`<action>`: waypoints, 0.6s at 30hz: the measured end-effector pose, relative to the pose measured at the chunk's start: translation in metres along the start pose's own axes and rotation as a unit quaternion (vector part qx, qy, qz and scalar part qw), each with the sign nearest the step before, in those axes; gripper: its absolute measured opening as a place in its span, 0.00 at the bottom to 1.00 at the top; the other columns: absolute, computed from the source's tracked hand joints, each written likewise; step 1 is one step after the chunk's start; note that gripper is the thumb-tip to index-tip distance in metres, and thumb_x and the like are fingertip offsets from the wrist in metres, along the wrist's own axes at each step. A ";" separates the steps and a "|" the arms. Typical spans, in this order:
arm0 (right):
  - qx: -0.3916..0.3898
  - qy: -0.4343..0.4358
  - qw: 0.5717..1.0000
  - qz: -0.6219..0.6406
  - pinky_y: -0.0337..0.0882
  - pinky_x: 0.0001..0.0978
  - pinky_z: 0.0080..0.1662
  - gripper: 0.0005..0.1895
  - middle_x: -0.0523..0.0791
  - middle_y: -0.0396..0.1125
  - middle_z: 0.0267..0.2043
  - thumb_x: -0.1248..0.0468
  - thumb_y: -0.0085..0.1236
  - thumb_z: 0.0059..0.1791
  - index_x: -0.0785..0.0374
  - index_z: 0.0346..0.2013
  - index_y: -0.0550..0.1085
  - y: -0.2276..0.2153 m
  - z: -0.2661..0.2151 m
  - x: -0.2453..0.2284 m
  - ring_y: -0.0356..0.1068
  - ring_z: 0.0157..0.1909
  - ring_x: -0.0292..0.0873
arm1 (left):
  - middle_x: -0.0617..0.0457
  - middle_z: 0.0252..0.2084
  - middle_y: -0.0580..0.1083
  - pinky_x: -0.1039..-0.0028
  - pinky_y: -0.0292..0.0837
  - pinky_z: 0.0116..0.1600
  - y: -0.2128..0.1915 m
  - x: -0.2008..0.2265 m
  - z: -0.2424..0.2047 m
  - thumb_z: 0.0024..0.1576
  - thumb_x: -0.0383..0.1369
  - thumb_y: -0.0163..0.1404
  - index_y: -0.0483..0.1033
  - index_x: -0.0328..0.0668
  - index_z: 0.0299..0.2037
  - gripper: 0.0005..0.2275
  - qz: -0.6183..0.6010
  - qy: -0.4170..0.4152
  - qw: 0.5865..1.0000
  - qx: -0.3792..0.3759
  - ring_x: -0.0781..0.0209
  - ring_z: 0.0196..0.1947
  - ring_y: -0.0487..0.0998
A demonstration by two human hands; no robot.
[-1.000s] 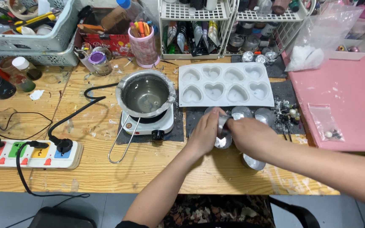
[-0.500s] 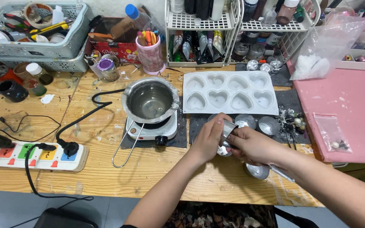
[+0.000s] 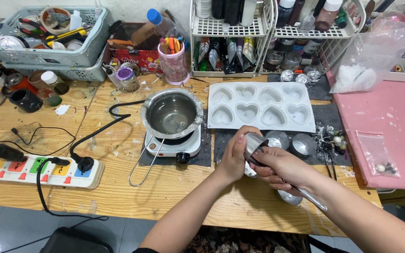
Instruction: Placing small white sustainers into metal candle molds using tweezers.
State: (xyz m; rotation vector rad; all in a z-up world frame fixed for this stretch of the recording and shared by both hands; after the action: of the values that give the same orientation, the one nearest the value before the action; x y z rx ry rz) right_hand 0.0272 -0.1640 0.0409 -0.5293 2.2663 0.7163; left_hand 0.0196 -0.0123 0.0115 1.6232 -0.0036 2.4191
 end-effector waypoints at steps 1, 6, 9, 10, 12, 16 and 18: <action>0.000 0.000 1.000 -0.001 0.47 0.24 0.13 0.16 0.37 0.51 0.17 0.56 0.41 0.58 0.66 0.34 0.66 0.002 0.000 0.002 0.47 0.12 0.30 | 0.54 0.34 0.71 0.76 0.68 0.38 0.001 0.002 -0.001 0.68 0.54 0.24 0.69 0.38 0.52 0.28 0.000 0.001 1.000 0.000 0.68 0.32 0.72; 0.032 -0.023 0.999 -0.026 0.47 0.25 0.13 0.17 0.38 0.51 0.16 0.54 0.40 0.58 0.64 0.33 0.66 0.002 0.006 0.005 0.46 0.11 0.31 | 0.57 0.30 0.70 0.79 0.66 0.30 0.001 0.007 -0.002 0.68 0.54 0.25 0.69 0.39 0.51 0.26 -0.043 -0.002 0.999 0.013 0.71 0.25 0.70; 0.023 -0.056 0.998 -0.025 0.47 0.26 0.12 0.16 0.38 0.50 0.15 0.55 0.40 0.58 0.63 0.32 0.65 0.003 0.007 0.005 0.46 0.11 0.31 | 0.57 0.29 0.70 0.79 0.65 0.31 0.002 0.005 -0.003 0.69 0.55 0.24 0.69 0.39 0.51 0.27 -0.029 0.013 0.999 0.030 0.72 0.25 0.70; 0.023 -0.058 0.998 -0.026 0.47 0.26 0.12 0.16 0.38 0.50 0.15 0.55 0.40 0.58 0.63 0.32 0.65 0.004 0.008 0.005 0.46 0.11 0.31 | 0.57 0.29 0.70 0.79 0.65 0.31 0.002 0.003 -0.004 0.69 0.55 0.24 0.69 0.39 0.51 0.27 -0.029 0.014 0.999 0.029 0.72 0.25 0.70; 0.029 -0.074 0.997 -0.019 0.47 0.26 0.12 0.16 0.38 0.51 0.16 0.55 0.39 0.58 0.63 0.32 0.63 0.005 0.008 0.004 0.45 0.10 0.32 | 0.58 0.27 0.68 0.79 0.62 0.31 0.001 -0.002 -0.006 0.70 0.54 0.24 0.69 0.39 0.51 0.27 -0.032 0.009 0.998 0.048 0.72 0.25 0.67; 0.006 -0.079 0.997 -0.002 0.47 0.26 0.12 0.17 0.39 0.51 0.16 0.55 0.40 0.59 0.63 0.32 0.62 0.002 0.009 0.005 0.46 0.10 0.32 | 0.57 0.29 0.69 0.79 0.63 0.32 -0.001 0.001 -0.004 0.69 0.54 0.25 0.69 0.38 0.50 0.27 -0.033 0.016 0.998 0.057 0.71 0.26 0.68; -0.007 -0.068 0.996 0.051 0.46 0.24 0.11 0.16 0.38 0.51 0.16 0.56 0.41 0.59 0.64 0.33 0.63 0.010 0.002 0.002 0.46 0.11 0.30 | 0.56 0.31 0.68 0.78 0.64 0.37 -0.003 0.001 -0.005 0.70 0.55 0.24 0.70 0.39 0.51 0.28 -0.010 0.058 0.997 0.049 0.70 0.30 0.68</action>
State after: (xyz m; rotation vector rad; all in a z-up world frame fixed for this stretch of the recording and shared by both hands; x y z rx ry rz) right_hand 0.0213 -0.1560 0.0413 -0.3618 2.1734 0.7959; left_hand 0.0155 -0.0088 0.0106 1.5100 0.1511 2.5314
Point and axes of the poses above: each hand's wrist, its own z-axis towards the middle knuckle, its own y-axis out of the palm, x = y × z, the point moved 3 cm from there along z, towards the middle knuckle
